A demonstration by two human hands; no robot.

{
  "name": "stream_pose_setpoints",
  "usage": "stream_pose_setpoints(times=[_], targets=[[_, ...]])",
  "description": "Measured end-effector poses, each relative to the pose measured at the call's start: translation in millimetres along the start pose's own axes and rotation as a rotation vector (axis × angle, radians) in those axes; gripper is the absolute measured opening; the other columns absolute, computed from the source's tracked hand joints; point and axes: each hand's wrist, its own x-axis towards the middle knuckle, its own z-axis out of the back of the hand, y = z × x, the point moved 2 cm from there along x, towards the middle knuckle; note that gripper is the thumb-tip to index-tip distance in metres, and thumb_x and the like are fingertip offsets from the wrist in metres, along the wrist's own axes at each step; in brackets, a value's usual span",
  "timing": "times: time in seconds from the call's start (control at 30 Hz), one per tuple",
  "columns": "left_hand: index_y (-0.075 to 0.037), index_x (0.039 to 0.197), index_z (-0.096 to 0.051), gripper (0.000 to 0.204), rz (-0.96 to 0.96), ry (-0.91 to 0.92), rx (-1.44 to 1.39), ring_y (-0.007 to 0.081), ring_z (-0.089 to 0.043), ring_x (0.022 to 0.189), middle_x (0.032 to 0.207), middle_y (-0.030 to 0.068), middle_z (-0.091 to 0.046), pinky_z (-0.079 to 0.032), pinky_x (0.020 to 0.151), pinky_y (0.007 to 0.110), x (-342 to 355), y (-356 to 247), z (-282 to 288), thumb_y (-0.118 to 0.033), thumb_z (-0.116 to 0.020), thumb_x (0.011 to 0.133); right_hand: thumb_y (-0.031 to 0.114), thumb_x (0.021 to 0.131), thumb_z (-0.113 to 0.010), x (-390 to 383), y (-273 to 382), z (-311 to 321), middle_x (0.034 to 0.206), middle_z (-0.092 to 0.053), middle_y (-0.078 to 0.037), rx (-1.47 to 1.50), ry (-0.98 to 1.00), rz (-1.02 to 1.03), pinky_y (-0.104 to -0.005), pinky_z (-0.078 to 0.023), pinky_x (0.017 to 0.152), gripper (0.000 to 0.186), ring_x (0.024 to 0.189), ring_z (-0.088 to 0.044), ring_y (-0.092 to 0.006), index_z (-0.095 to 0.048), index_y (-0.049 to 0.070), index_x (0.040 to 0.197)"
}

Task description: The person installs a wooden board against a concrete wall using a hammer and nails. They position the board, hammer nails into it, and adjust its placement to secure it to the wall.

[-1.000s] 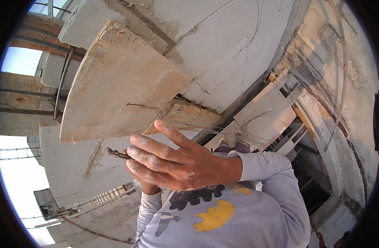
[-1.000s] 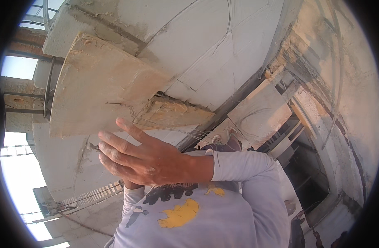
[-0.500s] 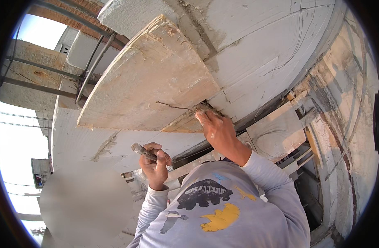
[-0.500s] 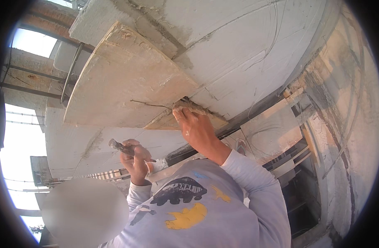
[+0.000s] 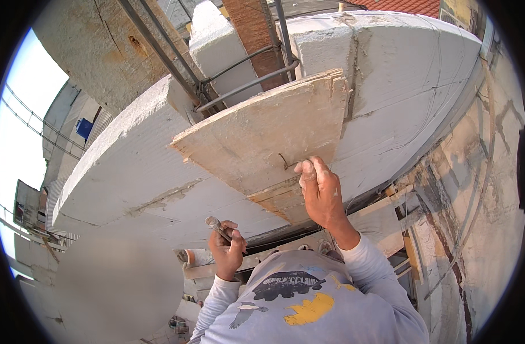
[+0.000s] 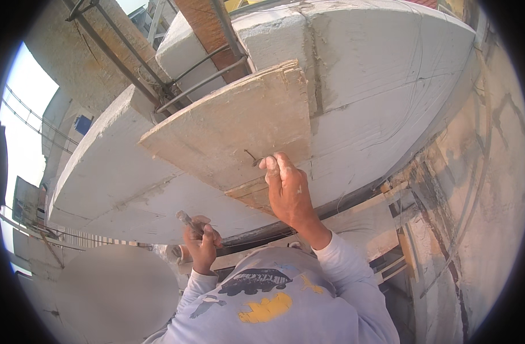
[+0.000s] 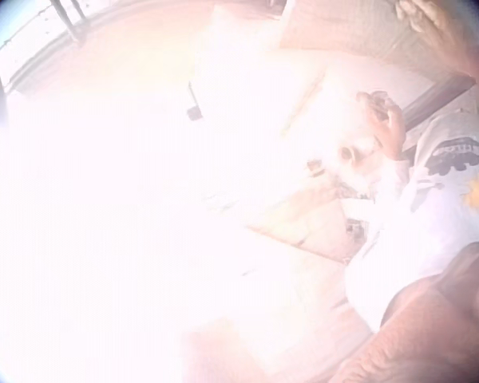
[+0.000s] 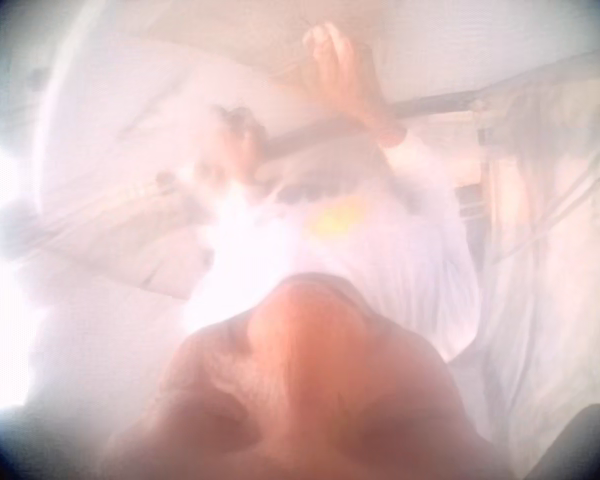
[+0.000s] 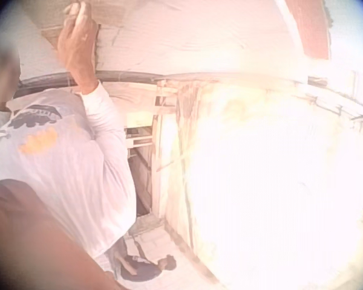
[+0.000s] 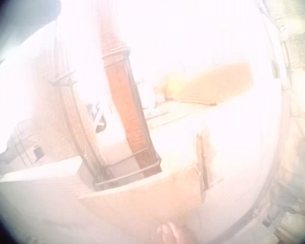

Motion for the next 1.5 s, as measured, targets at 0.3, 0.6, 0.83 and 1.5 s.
stream_pose_setpoints(times=[0.3,0.6,0.83,1.5], targets=[[-0.001,0.109,-0.057,0.022,0.012,0.076,-0.052,0.0055,-0.052,0.054,0.067,-0.0018,-0.055,-0.043,0.052,0.023,9,0,4,-0.017,-0.067,0.098,0.029,0.111,-0.043,-31,-93,-35,0.078,-0.066,-0.02,-0.321,0.033,-0.094,-0.047,-0.05,0.071,0.038,0.072,-0.064,-0.0415,-0.058,-0.002,0.095],[-0.005,0.103,-0.045,0.036,-0.082,0.443,-0.036,0.0124,-0.061,0.075,0.089,0.0068,-0.058,-0.053,0.056,0.025,25,-9,-32,-0.033,-0.069,0.099,0.023,0.101,-0.062,-61,-18,-3,0.118,-0.06,-0.027,-0.623,-0.091,0.315,-0.0469,-0.051,0.09,0.047,0.108,-0.059,-0.0435,-0.051,-0.011,0.132],[-0.009,0.101,-0.042,0.027,-0.265,0.83,-0.248,0.0157,-0.052,0.093,0.099,0.0059,-0.053,-0.047,0.086,0.033,35,-110,-120,-0.024,-0.064,0.103,0.011,0.095,-0.066,-105,37,9,0.127,-0.058,-0.028,-0.111,0.141,0.221,-0.0468,-0.05,0.095,0.062,0.117,-0.06,-0.0448,-0.037,-0.007,0.147],[-0.006,0.163,-0.016,0.106,-1.51,0.584,0.859,0.0378,-0.033,0.15,0.159,0.0232,-0.038,-0.036,0.122,0.045,201,-331,-399,-0.019,-0.082,0.081,0.041,0.105,-0.052,222,133,449,0.131,-0.062,-0.024,-1.447,-0.272,0.113,-0.0476,-0.048,0.102,0.054,0.121,-0.062,-0.0397,-0.055,0.002,0.141]])
